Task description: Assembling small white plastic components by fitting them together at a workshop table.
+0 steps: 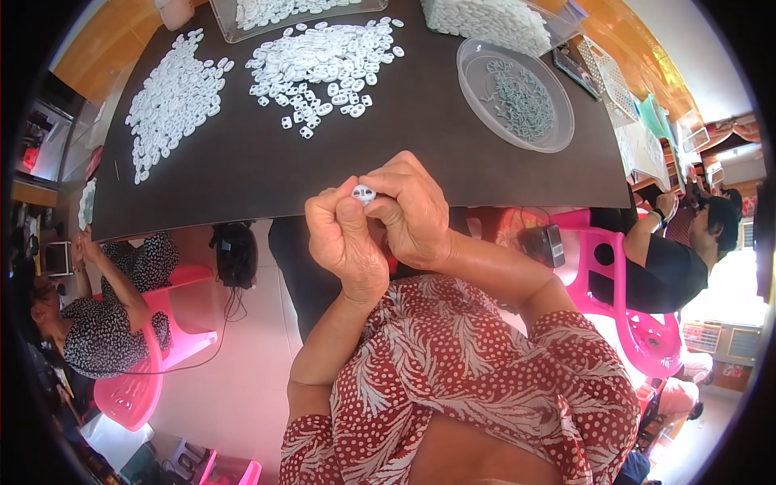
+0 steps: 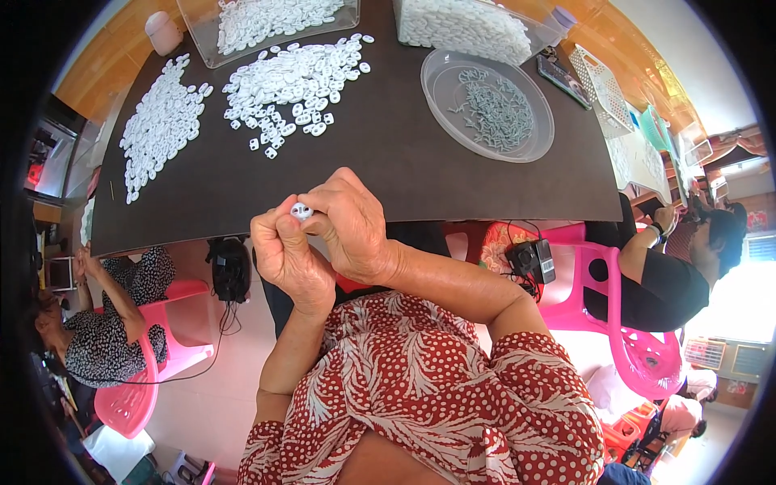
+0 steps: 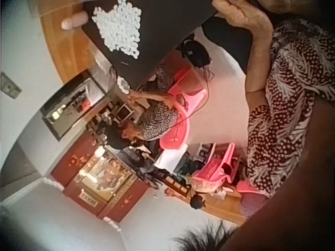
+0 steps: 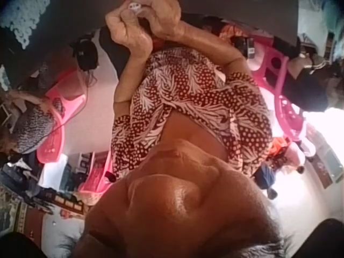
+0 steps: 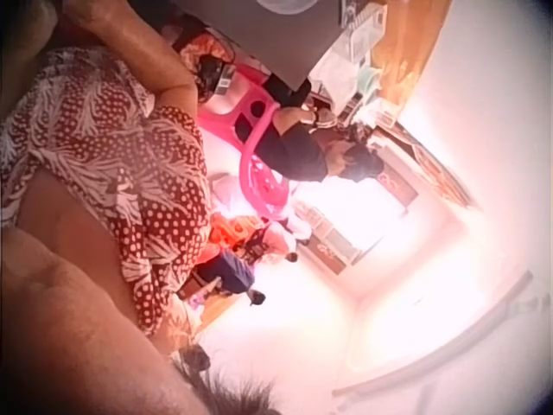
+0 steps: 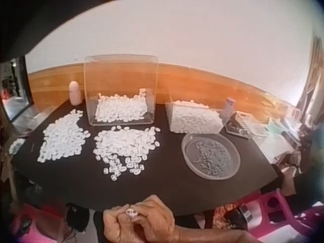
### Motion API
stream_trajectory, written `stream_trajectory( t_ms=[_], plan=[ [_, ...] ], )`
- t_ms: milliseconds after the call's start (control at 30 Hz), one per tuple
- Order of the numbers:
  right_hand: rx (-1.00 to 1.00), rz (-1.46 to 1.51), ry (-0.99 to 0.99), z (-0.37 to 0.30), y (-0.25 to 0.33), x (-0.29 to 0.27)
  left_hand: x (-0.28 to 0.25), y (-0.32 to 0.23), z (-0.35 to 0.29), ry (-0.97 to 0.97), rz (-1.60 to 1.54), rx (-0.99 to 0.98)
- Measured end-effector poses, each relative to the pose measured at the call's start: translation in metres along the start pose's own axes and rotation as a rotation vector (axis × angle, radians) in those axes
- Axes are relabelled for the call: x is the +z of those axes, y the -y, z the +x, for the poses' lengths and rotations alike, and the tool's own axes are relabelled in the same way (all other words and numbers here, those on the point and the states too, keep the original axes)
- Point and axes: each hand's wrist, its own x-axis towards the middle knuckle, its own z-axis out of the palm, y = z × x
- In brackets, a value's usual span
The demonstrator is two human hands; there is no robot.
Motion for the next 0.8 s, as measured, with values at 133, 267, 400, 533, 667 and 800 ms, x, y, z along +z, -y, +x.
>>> stream_trajectory(
  t_ms=[133,267,400,533,667,800],
  plan=[
    [-0.009,-0.016,-0.005,0.0,-0.003,-0.001,0.002,0.002,0.001,0.01,0.031,-0.013],
    [0.017,-0.018,-0.003,0.0,-0.003,-0.001,0.004,0.002,0.001,0.016,0.012,-0.019],
    [0.03,0.011,-0.047,0.005,0.009,0.005,0.001,-0.003,0.0,-0.02,0.036,-0.023],
    [0.012,0.012,-0.051,0.004,0.011,0.004,0.001,-0.011,-0.003,0.008,-0.012,-0.055],
    [-0.016,0.021,-0.08,0.005,0.009,0.006,0.002,-0.013,-0.006,-0.027,-0.023,-0.024],
    [-0.019,0.051,-0.15,0.008,0.014,0.009,0.003,-0.016,-0.003,0.043,0.029,0.164]
  ],
)
